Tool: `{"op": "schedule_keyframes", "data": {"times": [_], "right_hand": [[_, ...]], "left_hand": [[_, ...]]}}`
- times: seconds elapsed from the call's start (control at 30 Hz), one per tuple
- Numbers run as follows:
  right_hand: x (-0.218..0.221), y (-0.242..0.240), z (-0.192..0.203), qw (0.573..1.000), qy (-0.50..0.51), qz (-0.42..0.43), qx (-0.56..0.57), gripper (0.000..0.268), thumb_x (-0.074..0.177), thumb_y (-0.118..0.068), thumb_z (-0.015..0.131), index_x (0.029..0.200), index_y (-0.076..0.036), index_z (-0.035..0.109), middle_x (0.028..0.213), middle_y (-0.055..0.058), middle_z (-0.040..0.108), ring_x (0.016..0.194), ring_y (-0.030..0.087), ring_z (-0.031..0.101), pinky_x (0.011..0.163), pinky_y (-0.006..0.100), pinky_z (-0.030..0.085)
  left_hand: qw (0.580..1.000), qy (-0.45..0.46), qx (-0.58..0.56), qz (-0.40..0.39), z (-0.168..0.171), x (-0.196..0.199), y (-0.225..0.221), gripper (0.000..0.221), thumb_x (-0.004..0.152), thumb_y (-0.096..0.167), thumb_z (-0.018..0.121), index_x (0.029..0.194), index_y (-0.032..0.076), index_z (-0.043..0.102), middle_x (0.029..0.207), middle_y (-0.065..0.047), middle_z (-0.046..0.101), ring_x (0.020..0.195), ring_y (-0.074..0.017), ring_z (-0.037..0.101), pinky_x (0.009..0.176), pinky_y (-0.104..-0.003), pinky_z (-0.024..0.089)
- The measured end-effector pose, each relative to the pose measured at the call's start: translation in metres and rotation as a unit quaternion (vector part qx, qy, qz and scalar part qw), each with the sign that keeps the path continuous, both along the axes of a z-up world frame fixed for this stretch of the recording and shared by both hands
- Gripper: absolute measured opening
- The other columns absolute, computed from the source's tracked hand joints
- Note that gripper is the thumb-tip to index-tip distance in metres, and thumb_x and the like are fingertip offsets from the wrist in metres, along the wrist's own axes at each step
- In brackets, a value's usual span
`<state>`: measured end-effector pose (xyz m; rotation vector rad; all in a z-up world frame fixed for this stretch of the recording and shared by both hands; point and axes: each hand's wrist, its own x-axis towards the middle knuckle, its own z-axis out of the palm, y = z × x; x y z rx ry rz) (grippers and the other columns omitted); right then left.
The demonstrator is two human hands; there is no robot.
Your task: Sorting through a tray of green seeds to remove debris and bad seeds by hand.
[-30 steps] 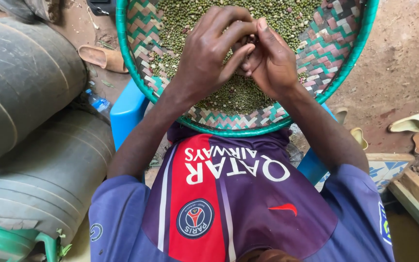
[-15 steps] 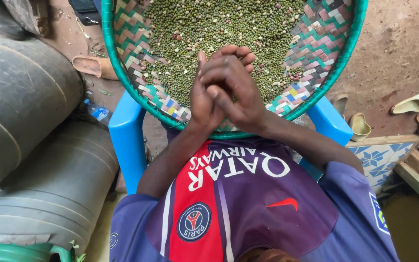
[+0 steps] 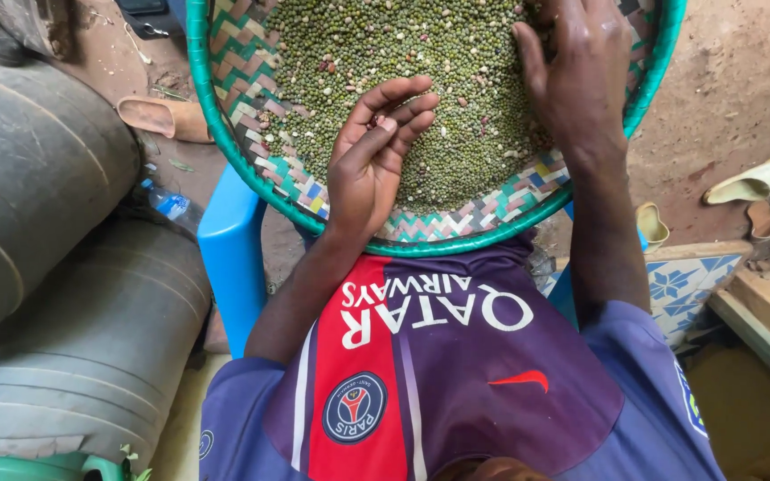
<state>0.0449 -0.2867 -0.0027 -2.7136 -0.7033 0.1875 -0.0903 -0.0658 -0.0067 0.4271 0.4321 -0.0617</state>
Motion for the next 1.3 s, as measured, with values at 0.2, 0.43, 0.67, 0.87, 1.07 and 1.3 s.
{"op": "schedule_keyframes", "data": {"times": [0.2,0.43,0.67,0.87,1.07,1.3], "right_hand": [[0.002,0.011,0.002,0.998,-0.001,0.026,0.051,0.012,0.112,-0.005,0.081,0.113,-0.005,0.07,0.103,0.017,0.068,0.091,0.038,0.063,0.071,0.049,0.044],[0.0,0.015,-0.002,0.998,-0.041,0.039,0.019,0.016,0.111,-0.01,0.087,0.115,-0.009,0.071,0.093,0.01,0.068,0.084,0.032,0.064,0.064,0.045,0.044],[-0.013,0.041,0.03,0.969,0.123,0.056,0.206,0.007,0.111,0.006,0.063,0.105,0.002,0.06,0.093,0.014,0.057,0.074,0.022,0.048,0.065,0.037,0.039],[-0.047,0.073,0.051,0.961,0.129,0.131,0.207,0.008,0.109,-0.004,0.07,0.112,0.001,0.065,0.098,0.014,0.065,0.076,0.024,0.063,0.064,0.036,0.05],[-0.047,0.05,0.057,0.95,0.173,0.086,0.247,0.008,0.111,-0.001,0.07,0.116,0.004,0.068,0.1,0.017,0.066,0.077,0.022,0.058,0.065,0.033,0.047],[-0.081,0.03,0.056,0.914,0.359,0.138,0.13,0.02,0.107,-0.026,0.066,0.111,-0.007,0.065,0.098,0.01,0.072,0.083,0.028,0.07,0.072,0.042,0.05]], "left_hand": [[0.999,0.006,0.017,-0.027,0.004,0.001,-0.001,0.032,0.114,-0.002,0.041,0.143,-0.01,0.054,0.151,-0.031,0.057,0.138,-0.0373,0.063,0.122,-0.04,0.055],[0.999,0.004,0.033,-0.041,0.004,0.0,-0.002,0.031,0.115,0.006,0.047,0.141,-0.008,0.056,0.148,-0.029,0.06,0.135,-0.0348,0.065,0.118,-0.038,0.057],[0.997,0.01,0.047,-0.061,0.009,0.006,0.001,0.042,0.119,0.026,0.046,0.142,-0.008,0.056,0.146,-0.029,0.062,0.133,-0.0332,0.067,0.116,-0.038,0.057],[0.996,0.059,0.039,-0.054,-0.008,-0.006,-0.006,0.034,0.112,0.01,0.058,0.142,-0.006,0.058,0.14,-0.02,0.064,0.129,-0.0231,0.064,0.112,-0.03,0.055],[0.988,0.002,0.122,-0.092,0.015,-0.006,0.0,0.036,0.111,0.016,0.061,0.138,-0.008,0.058,0.138,-0.022,0.066,0.127,-0.0285,0.069,0.114,-0.036,0.06],[0.966,-0.008,0.231,-0.115,0.038,0.009,0.05,0.03,0.117,0.02,0.047,0.134,-0.002,0.057,0.129,-0.023,0.07,0.1,-0.0252,0.077,0.076,-0.029,0.066]]}}
